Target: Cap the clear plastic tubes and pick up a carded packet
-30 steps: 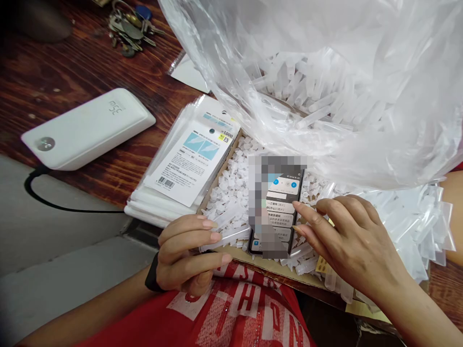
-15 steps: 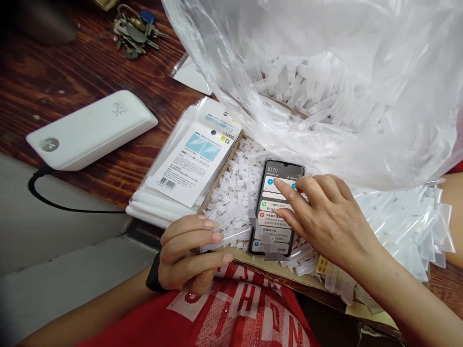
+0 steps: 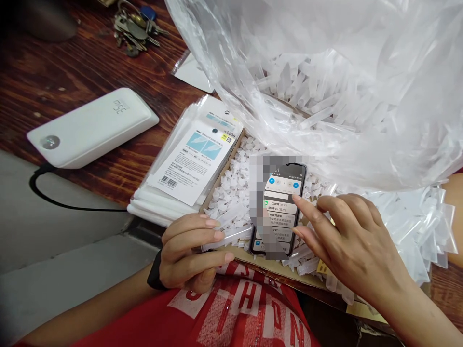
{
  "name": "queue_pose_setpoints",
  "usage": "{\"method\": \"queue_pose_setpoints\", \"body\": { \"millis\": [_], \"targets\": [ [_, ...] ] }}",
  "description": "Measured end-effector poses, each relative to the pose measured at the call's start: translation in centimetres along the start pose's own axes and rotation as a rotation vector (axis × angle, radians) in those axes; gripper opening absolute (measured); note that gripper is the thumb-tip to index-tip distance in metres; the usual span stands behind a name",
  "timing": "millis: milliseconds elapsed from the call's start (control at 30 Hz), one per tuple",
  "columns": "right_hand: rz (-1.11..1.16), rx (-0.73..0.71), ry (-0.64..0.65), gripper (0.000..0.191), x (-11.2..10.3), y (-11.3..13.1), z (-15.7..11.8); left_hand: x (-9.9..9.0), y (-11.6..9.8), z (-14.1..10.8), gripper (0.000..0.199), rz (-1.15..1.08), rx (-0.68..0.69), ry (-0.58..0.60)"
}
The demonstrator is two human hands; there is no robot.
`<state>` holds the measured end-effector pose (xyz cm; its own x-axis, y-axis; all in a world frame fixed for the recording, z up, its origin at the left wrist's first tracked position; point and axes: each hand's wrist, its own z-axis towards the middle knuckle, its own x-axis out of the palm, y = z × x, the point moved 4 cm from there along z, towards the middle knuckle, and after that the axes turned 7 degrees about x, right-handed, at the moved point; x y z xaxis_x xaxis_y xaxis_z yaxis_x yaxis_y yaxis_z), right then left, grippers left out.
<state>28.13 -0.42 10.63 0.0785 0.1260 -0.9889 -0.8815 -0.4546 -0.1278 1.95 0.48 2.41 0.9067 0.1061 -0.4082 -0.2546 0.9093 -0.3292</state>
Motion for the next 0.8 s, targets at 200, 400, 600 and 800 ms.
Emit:
{"method": "queue_pose_setpoints", "body": {
  "millis": [200,400,600,800],
  "targets": [
    [0.135,-0.021,0.023,0.043,-0.4,1.4,-3.6,0.1,0.2,-0.1,0.031,0.015,0.006,-0.005],
    [0.259,-0.043,0.097,0.035,0.3,3.8,-5.7,0.1,0.4,-0.1,0.029,0.000,0.048,0.043],
    [0.299,-0.037,0.107,0.037,1.0,4.5,-6.1,0.2,0.3,-0.1,0.024,0.020,0.034,0.033],
    [0.274,-0.040,0.099,0.039,1.1,4.6,-6.2,0.2,0.3,-0.3,0.021,0.025,0.034,0.035]
  ]
}}
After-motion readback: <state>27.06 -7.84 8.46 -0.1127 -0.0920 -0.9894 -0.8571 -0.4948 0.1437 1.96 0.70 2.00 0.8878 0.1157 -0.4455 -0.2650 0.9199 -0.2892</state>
